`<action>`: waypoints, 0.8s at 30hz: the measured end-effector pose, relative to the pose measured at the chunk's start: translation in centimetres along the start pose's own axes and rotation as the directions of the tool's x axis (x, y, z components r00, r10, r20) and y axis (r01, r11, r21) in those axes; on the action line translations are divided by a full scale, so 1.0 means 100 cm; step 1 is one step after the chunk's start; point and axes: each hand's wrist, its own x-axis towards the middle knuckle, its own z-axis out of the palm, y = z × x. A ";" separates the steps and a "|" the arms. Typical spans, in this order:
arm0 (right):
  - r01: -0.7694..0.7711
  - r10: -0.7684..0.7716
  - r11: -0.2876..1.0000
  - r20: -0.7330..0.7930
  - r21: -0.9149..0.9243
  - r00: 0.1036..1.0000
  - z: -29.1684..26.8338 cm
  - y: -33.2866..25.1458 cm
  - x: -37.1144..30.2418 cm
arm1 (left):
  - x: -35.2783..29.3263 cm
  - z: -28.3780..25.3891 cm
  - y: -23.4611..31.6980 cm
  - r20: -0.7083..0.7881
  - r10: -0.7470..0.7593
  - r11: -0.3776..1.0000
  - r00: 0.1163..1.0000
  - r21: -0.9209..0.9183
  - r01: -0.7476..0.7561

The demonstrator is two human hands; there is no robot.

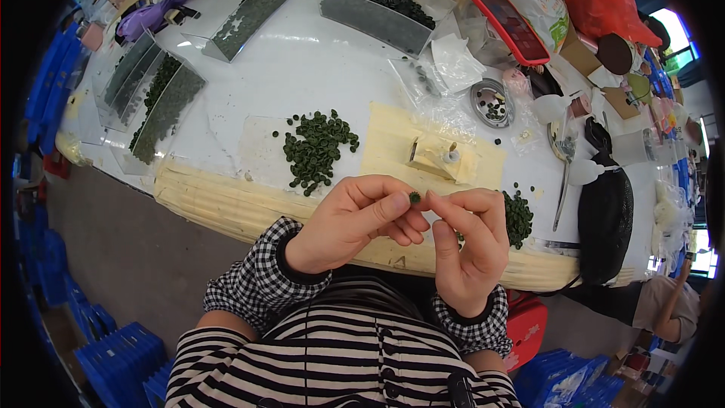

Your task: The person is manually assembling small green plastic components at a workbench.

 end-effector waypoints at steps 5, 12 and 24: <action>0.006 -0.006 1.000 -0.008 -0.015 1.000 0.000 0.000 0.000 | -0.001 0.001 0.000 -0.016 0.020 1.000 1.000 0.017 -0.019; 0.005 -0.005 1.000 -0.014 -0.025 1.000 0.001 0.000 -0.001 | -0.002 0.004 0.002 -0.064 0.023 0.995 0.998 0.101 -0.016; 0.003 -0.003 1.000 -0.008 -0.025 1.000 0.008 0.005 -0.006 | -0.003 0.011 0.000 -0.102 0.371 0.804 0.923 0.532 -0.264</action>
